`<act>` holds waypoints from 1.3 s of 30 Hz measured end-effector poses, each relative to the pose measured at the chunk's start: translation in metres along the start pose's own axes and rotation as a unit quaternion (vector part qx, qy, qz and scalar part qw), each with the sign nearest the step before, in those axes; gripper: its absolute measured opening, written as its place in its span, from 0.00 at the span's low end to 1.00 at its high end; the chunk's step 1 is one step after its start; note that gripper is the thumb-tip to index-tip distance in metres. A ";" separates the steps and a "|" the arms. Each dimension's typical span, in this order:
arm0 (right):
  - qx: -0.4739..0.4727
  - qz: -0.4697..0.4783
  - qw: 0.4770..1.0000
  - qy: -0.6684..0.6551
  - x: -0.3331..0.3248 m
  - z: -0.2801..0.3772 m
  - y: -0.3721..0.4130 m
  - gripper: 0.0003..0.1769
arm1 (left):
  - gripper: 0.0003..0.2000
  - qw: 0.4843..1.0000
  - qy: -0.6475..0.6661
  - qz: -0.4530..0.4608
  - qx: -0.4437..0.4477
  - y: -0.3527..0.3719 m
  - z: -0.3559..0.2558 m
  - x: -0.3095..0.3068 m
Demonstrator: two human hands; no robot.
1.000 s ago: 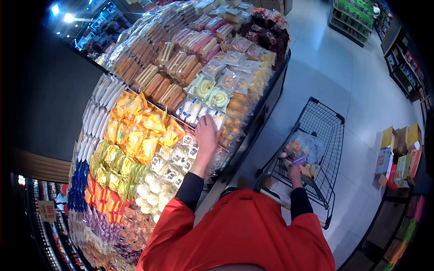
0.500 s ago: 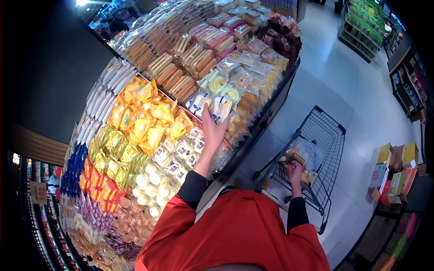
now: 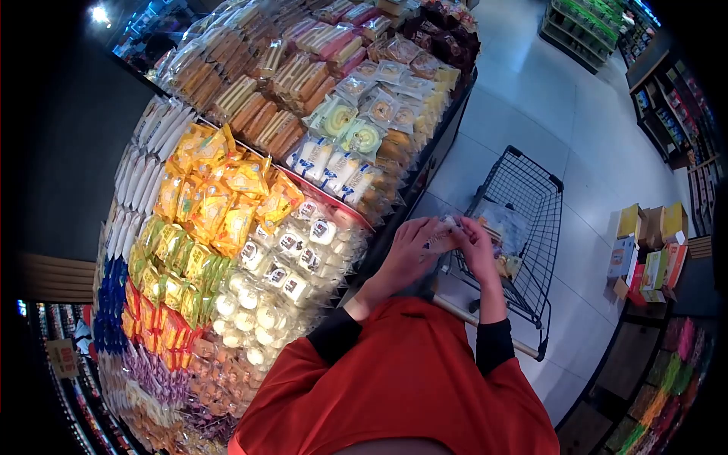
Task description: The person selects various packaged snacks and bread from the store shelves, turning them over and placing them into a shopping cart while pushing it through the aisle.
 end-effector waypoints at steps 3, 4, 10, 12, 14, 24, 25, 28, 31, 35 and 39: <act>0.028 -0.058 0.998 0.023 -0.013 0.000 0.006 0.19 | 0.39 0.999 -0.004 -0.034 -0.036 0.001 0.001 -0.009; 0.037 -0.083 0.996 0.007 -0.015 -0.001 0.011 0.18 | 0.39 0.994 0.057 -0.042 -0.085 0.001 0.004 -0.007; 0.003 -0.044 0.999 -0.027 -0.010 -0.002 0.024 0.19 | 0.27 0.952 0.222 -0.008 -0.211 0.006 0.011 0.013; 0.026 -0.026 0.999 0.017 -0.020 -0.005 0.032 0.18 | 0.25 0.954 0.199 0.055 -0.219 0.016 0.018 0.024; 0.035 -0.030 0.999 0.014 -0.043 -0.013 0.046 0.17 | 0.24 0.953 0.203 0.093 -0.204 0.023 0.024 0.042; -0.020 -0.230 0.893 0.387 -0.188 -0.077 0.049 0.08 | 0.22 0.947 0.118 0.299 0.009 0.083 0.034 0.089; 0.024 -0.214 0.886 0.411 -0.196 -0.094 0.048 0.08 | 0.22 0.939 0.110 0.326 0.013 0.087 0.032 0.096; 0.137 -0.163 0.861 0.461 -0.197 -0.139 0.045 0.07 | 0.23 0.915 0.086 0.393 0.018 0.083 0.015 0.097; 0.102 -0.157 0.873 0.450 -0.213 -0.180 0.042 0.08 | 0.23 0.911 0.067 0.406 -0.021 0.076 0.009 0.096; 0.133 -0.174 0.855 0.470 -0.217 -0.178 0.036 0.10 | 0.23 0.909 0.087 0.406 -0.035 0.057 0.010 0.090; 0.186 -0.157 0.848 0.471 -0.214 -0.168 0.030 0.13 | 0.22 0.947 0.124 0.285 -0.075 0.013 0.018 0.063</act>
Point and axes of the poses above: each hand's wrist, its own y-axis away from the middle knuckle, its own x-axis out of the palm, z = x × y, the point moved 2 cm from there along -y, towards the middle knuckle, and after that the axes turned 14 degrees about -y, right-handed, at the moved point
